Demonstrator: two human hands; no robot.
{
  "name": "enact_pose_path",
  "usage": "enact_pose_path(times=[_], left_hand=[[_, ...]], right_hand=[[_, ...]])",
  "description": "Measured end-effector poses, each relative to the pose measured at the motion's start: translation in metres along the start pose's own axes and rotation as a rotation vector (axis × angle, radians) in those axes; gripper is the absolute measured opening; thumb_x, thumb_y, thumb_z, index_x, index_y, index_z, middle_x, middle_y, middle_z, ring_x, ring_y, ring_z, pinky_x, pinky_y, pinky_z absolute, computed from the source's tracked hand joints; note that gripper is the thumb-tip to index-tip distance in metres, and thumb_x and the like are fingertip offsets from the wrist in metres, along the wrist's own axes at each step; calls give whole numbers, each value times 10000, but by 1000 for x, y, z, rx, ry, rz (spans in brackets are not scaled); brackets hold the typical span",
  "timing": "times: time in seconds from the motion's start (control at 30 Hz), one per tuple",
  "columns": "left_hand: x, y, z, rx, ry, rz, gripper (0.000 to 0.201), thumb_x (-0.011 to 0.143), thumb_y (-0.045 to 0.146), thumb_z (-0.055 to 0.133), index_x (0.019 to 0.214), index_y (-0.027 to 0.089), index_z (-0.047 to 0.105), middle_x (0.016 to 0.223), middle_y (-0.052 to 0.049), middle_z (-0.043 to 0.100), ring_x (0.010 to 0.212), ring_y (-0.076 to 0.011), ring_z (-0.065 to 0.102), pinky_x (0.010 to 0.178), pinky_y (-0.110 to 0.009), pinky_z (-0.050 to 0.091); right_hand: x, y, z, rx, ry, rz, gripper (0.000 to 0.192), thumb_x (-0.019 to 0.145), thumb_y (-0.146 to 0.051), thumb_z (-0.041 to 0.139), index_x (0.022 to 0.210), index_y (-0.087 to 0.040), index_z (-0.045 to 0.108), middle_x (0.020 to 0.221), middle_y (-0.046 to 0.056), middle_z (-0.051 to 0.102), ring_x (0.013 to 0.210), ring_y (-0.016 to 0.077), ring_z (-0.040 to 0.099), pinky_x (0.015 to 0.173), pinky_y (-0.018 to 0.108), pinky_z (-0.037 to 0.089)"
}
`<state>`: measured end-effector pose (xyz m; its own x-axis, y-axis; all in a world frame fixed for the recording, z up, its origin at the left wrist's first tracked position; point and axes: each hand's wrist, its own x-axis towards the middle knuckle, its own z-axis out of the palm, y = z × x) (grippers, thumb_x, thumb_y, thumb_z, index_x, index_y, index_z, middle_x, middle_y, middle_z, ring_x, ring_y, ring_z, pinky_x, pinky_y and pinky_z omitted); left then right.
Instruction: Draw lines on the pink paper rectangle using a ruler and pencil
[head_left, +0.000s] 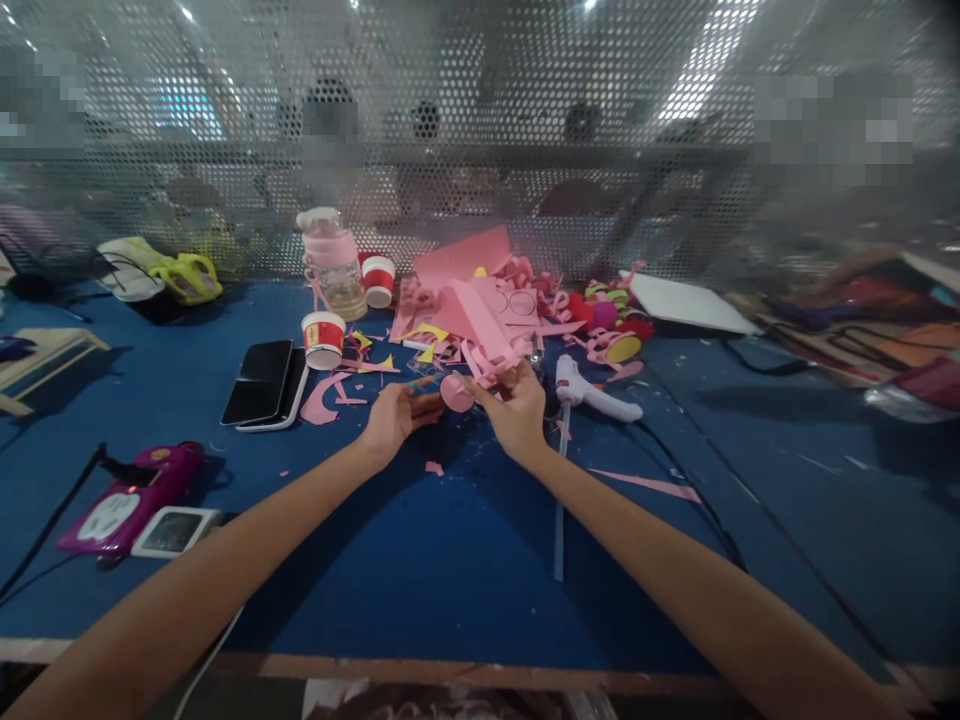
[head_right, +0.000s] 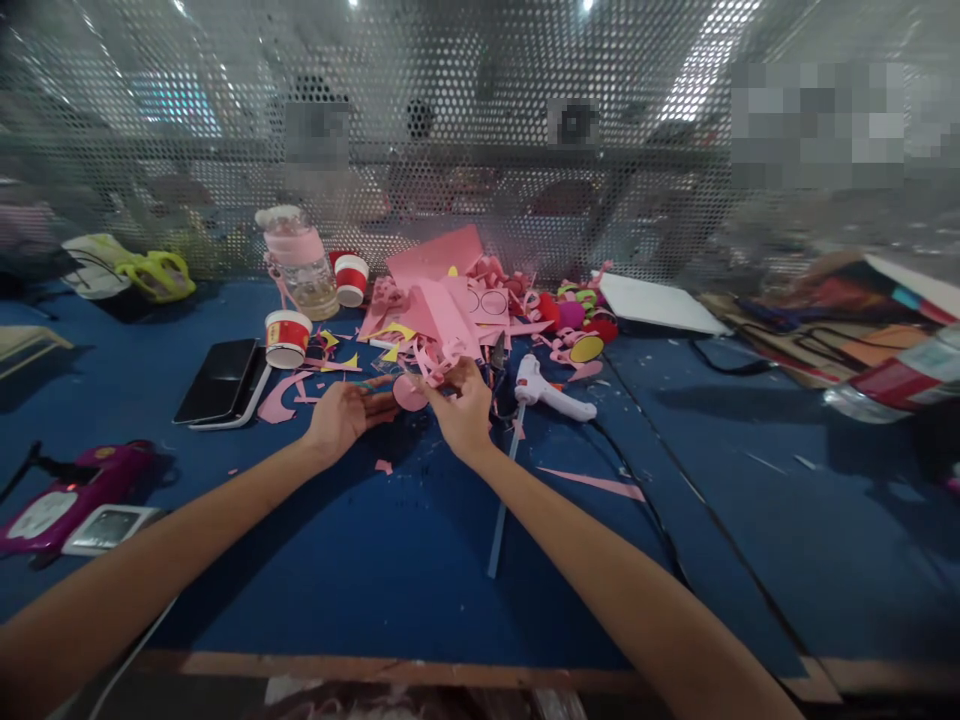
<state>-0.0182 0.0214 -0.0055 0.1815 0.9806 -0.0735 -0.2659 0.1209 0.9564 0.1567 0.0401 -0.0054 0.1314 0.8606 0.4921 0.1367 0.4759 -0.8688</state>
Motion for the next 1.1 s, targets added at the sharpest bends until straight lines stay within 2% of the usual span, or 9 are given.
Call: enact_pose_path(times=[0.2, 0.33, 0.47, 0.7, 0.87, 1.1], left_hand=[[-5, 9, 8, -199, -29, -108, 478, 712, 281, 418, 1111, 86, 594, 944, -176, 753, 1059, -327, 686, 1039, -542, 425], [-4, 7, 7, -250, 3, -123, 432, 734, 264, 405, 1104, 115, 572, 938, -143, 758, 1077, -305, 681, 1081, -532, 385], [-4, 8, 8, -267, 25, -121, 411, 750, 265, 387, 1101, 135, 558, 972, -123, 755, 1088, -276, 679, 1107, -498, 365], [-7, 12, 11, -244, -32, -144, 478, 721, 309, 416, 1130, 112, 566, 1101, -180, 715, 1153, -325, 631, 1049, -542, 420], [-7, 11, 10, -239, -7, -132, 509, 737, 317, 400, 1205, 151, 513, 1230, -142, 666, 1182, -277, 615, 1088, -487, 399], [-8, 15, 15, -238, -59, -170, 523, 717, 337, 392, 1174, 126, 534, 1146, -172, 692, 1158, -321, 622, 1048, -534, 410]], right_hand=[[-1, -6, 0, -1, -21, 12, 406, 646, -441, 811, 801, -221, 507, 703, -9, 639, 673, 173, 652, 661, 312, 566], [-2, -4, 1, 13, -20, 13, 412, 650, -438, 807, 810, -225, 492, 700, -21, 630, 671, 161, 647, 668, 302, 561], [-2, -4, 1, 9, -11, 18, 417, 643, -430, 813, 797, -227, 482, 689, -19, 627, 671, 167, 648, 670, 310, 563], [-2, -7, 0, -54, -33, -2, 375, 668, -465, 790, 802, -221, 539, 698, -7, 638, 676, 171, 652, 643, 302, 560], [-3, -8, 1, -38, -9, 0, 389, 673, -477, 783, 796, -226, 513, 686, -11, 623, 673, 173, 646, 658, 307, 560], [-4, -11, 1, -14, -46, 31, 424, 648, -460, 802, 806, -232, 482, 658, -35, 595, 632, 151, 616, 579, 273, 528]])
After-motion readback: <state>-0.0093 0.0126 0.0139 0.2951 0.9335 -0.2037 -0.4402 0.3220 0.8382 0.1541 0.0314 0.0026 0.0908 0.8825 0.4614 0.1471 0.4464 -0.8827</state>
